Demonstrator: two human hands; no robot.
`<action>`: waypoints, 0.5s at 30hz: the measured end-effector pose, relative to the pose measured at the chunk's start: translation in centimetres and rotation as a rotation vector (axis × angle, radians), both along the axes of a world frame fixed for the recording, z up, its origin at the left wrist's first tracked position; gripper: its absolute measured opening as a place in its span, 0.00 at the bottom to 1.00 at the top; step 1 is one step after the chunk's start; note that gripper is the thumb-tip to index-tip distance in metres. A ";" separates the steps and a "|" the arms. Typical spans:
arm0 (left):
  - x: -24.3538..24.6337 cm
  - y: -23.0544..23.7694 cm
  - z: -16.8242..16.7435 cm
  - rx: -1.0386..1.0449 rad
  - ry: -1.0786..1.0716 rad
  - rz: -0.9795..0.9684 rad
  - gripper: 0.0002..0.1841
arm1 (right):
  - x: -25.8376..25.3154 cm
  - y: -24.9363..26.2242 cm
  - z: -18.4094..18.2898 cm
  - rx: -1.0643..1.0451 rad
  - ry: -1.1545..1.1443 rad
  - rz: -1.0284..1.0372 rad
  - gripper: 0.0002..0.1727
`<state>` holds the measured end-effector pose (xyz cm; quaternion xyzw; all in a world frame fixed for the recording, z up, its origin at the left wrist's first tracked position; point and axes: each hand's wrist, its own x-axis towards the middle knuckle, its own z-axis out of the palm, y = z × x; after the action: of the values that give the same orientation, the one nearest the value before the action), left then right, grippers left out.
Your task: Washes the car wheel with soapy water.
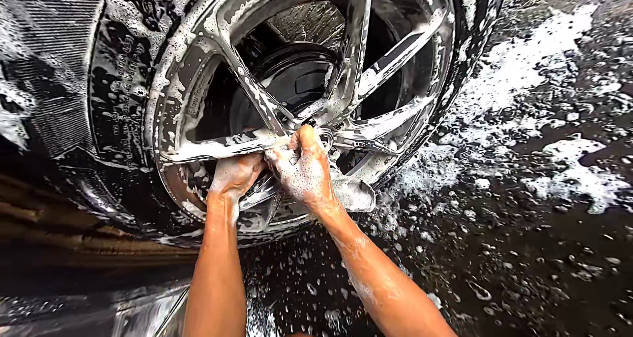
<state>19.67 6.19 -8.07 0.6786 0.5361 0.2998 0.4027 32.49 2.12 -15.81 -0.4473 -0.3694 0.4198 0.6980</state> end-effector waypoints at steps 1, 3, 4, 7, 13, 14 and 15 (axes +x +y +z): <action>-0.1 0.1 0.0 0.032 0.036 -0.031 0.16 | 0.4 -0.1 0.1 -0.016 -0.003 0.046 0.15; -0.2 0.5 0.1 0.126 0.171 -0.086 0.16 | 1.1 -0.1 0.2 -0.035 -0.022 0.108 0.15; -0.2 0.6 0.2 0.189 0.264 -0.108 0.13 | 1.4 -0.1 0.2 -0.040 -0.034 0.130 0.15; 0.9 -0.2 0.7 0.331 0.560 -0.145 0.08 | 2.0 -0.3 0.3 -0.053 -0.067 0.189 0.17; 1.6 -1.8 -0.3 0.330 0.701 0.045 0.12 | 3.8 -2.4 -1.2 -0.210 -0.278 0.411 0.27; 1.6 -1.9 -0.6 0.343 0.712 0.066 0.12 | 3.4 -2.8 -1.8 -0.198 -0.294 0.381 0.25; 1.7 -2.1 -1.0 0.385 0.728 0.092 0.13 | 2.6 -3.2 -2.1 -0.141 -0.285 0.292 0.20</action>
<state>21.41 4.13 -9.03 0.7785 0.6075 0.1527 0.0386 35.06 -1.11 -17.86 -0.4916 -0.4950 0.4738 0.5374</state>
